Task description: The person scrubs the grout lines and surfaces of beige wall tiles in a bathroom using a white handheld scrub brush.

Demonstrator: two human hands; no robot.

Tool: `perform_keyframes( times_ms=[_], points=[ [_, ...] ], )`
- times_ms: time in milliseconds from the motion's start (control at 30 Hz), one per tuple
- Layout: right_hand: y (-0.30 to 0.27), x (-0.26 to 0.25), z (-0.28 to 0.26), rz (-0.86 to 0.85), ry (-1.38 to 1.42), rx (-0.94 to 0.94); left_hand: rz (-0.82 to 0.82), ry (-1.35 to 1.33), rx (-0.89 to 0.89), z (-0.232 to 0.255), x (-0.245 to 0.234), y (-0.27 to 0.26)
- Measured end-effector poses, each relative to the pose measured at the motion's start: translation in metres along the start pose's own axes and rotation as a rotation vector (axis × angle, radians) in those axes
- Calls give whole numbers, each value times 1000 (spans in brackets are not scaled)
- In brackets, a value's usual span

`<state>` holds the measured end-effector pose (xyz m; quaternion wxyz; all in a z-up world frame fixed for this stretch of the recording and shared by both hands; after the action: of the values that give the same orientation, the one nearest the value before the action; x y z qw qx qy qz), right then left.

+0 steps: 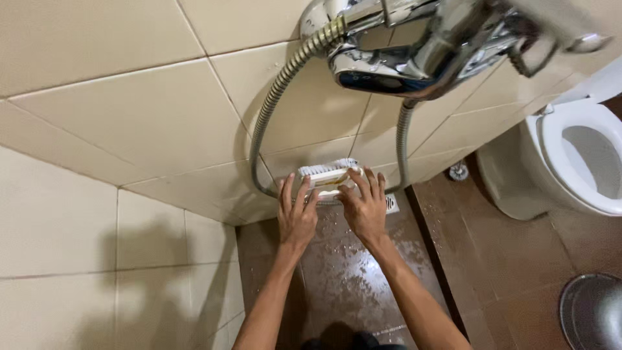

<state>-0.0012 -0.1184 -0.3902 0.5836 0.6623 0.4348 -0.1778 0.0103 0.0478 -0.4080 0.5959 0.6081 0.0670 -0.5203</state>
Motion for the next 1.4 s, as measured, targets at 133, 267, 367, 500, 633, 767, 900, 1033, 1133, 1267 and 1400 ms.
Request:
perform_keyframes(
  times_ms=[133, 267, 367, 500, 633, 767, 900, 1033, 1133, 1267, 1400],
  points=[
    [0, 31, -5, 14, 14, -47, 33, 82, 20, -28, 17, -13],
    [1, 39, -18, 40, 37, -93, 48, 87, -3, -43, 15, -22],
    [-1, 42, -31, 50, 42, -91, 16, 106, -14, -53, 7, -28],
    [-2, 62, -33, 71, 44, -88, -3, 135, 0, -72, 22, -32],
    [1, 88, -34, 104, 24, -119, 18, 151, 11, -94, 33, -34],
    [-22, 104, -34, 91, 29, -95, -33, 109, 9, -103, 43, -58],
    [-33, 137, -27, 93, -8, -107, -45, 206, 17, -120, 69, -69],
    [-46, 164, -19, 55, -26, -132, -44, 173, 18, -130, 89, -90],
    [-52, 172, -19, 66, 7, -118, -67, 194, 16, -135, 97, -94],
    [-58, 171, -19, 74, 32, -93, -83, 145, -13, -133, 97, -99],
    [-43, 153, -29, 122, 53, -94, 24, 153, 21, -128, 73, -83]
  ],
)
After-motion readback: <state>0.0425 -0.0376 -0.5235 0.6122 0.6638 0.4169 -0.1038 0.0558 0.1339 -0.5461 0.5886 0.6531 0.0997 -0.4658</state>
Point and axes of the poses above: each hand's wrist, its own y-axis towards the middle knuckle, its own x-axis out of the palm, z = x × y, the point moved 6 cm from there along y, towards the middle knuckle
